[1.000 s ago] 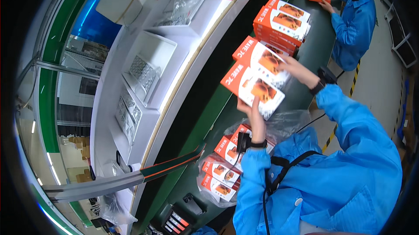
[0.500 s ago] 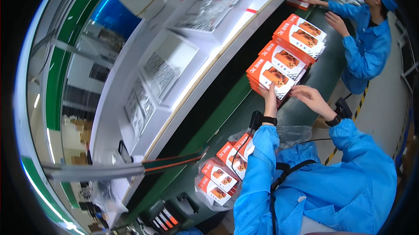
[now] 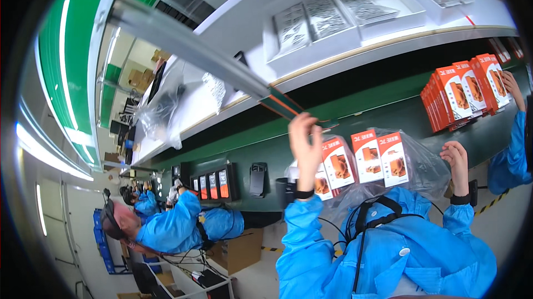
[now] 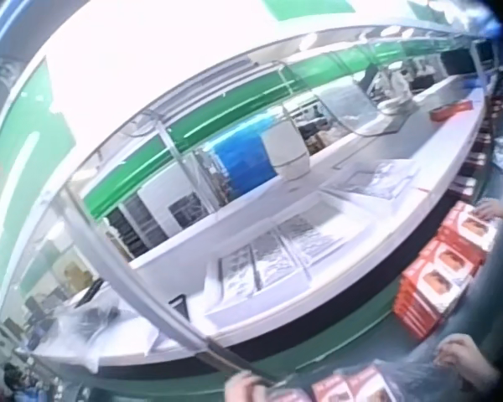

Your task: Applying labels to small product boxes and placing labeled boxes into plastic bags on a production line.

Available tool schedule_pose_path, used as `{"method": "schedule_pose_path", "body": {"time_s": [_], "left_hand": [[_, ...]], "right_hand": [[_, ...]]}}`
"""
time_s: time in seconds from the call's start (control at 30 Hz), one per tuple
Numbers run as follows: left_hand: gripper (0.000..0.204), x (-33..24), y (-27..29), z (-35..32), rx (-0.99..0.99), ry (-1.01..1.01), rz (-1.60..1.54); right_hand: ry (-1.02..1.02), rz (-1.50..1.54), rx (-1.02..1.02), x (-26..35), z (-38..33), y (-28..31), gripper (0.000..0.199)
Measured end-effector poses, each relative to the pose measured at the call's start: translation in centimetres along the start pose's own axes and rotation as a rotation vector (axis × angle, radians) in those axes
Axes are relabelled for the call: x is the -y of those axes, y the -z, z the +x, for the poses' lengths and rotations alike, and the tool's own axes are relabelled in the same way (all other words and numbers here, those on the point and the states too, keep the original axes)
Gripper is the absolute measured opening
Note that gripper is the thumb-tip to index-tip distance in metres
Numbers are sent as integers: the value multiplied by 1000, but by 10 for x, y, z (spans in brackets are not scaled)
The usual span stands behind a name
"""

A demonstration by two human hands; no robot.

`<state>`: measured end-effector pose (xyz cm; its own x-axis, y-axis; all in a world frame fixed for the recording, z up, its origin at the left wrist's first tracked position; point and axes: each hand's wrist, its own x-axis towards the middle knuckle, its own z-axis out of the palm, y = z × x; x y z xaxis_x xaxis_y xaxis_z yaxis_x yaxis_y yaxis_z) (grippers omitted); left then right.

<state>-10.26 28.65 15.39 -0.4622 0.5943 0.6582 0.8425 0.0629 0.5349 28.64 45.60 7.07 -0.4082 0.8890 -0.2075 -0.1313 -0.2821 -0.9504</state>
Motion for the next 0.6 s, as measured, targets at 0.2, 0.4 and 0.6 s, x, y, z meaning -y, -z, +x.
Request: {"method": "schedule_pose_path", "body": {"time_s": [0.2,0.4,0.6], "left_hand": [[15,123,132,58,-301,17,630],[17,180,147,104,-269,-101,939],[6,206,153,122,-205,-200,1106]], "right_hand": [[44,34,83,-2,-13,-71,15],[76,48,6,-21,-45,-85,15],[92,109,-135,-39,-70,-83,14]]}}
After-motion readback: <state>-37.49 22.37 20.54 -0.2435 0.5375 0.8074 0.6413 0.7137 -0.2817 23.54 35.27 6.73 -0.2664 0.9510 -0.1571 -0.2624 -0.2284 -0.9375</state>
